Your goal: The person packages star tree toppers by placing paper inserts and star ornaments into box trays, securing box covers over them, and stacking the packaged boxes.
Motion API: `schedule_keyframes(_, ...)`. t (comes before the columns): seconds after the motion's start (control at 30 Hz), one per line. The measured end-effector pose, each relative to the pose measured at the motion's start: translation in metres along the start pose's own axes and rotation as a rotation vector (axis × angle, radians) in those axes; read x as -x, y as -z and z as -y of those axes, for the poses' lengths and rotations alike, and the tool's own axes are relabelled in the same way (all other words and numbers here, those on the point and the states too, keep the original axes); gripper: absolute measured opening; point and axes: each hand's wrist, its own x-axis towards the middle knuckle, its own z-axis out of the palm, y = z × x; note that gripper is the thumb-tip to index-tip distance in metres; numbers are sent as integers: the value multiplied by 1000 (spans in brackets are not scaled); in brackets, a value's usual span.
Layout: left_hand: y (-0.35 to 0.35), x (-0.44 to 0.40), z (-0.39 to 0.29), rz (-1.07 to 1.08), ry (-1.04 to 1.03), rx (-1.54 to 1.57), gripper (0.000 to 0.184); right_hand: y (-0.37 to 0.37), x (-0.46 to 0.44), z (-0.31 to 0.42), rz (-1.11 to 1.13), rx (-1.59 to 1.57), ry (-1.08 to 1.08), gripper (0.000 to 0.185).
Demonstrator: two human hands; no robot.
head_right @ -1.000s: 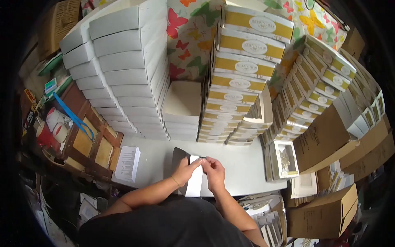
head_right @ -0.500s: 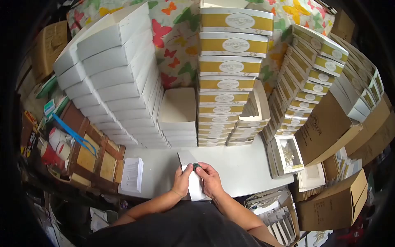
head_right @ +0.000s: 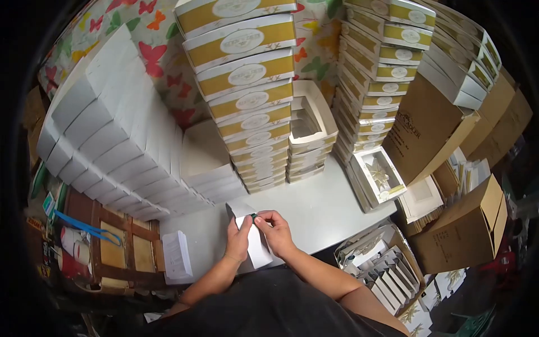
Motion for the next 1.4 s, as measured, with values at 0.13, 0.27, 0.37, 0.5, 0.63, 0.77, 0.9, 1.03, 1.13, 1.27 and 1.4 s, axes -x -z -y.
schedule_keyframes(0.13, -13, -6, 1, 11, -72, -75, 34, 7, -6, 1, -123, 132, 18, 6)
schedule_keyframes(0.27, -12, -7, 5, -40, 33, 93, 33, 2, 0, 19, -35, 176, 15, 7)
schedule_keyframes(0.37, -7, -1, 16, -9, 64, 74, 34, 11, 10, 11, -51, 239, 12, 7)
schedule_keyframes(0.5, -10, -32, 1, 70, -29, 0, 35, 13, -19, 15, -37, 218, 42, 7)
schedule_keyframes(0.63, -4, -30, -3, 103, -95, -195, 36, 25, -22, -3, -34, -33, -172, 6)
schedule_keyframes(0.77, -2, -26, -4, 155, -29, -384, 39, 39, -24, -18, -52, -29, -296, 14)
schedule_keyframes(0.9, 5, -39, 41, 388, -55, -854, 37, 81, -24, -8, -70, 154, -461, 23)
schedule_keyframes(1.03, 33, -29, 130, 486, -68, -1146, 36, 143, -59, 21, -130, 752, -101, 37)
schedule_keyframes(1.13, 55, -11, 169, 525, -98, -1323, 34, 131, -121, 122, -312, 1104, 331, 40)
schedule_keyframes(1.27, 62, -17, 174, 675, 9, -1339, 34, 129, -230, 205, -576, 1382, 868, 51)
schedule_keyframes(1.4, 56, -31, 207, 778, -59, -1296, 33, 154, -316, 224, -678, 1584, 504, 48)
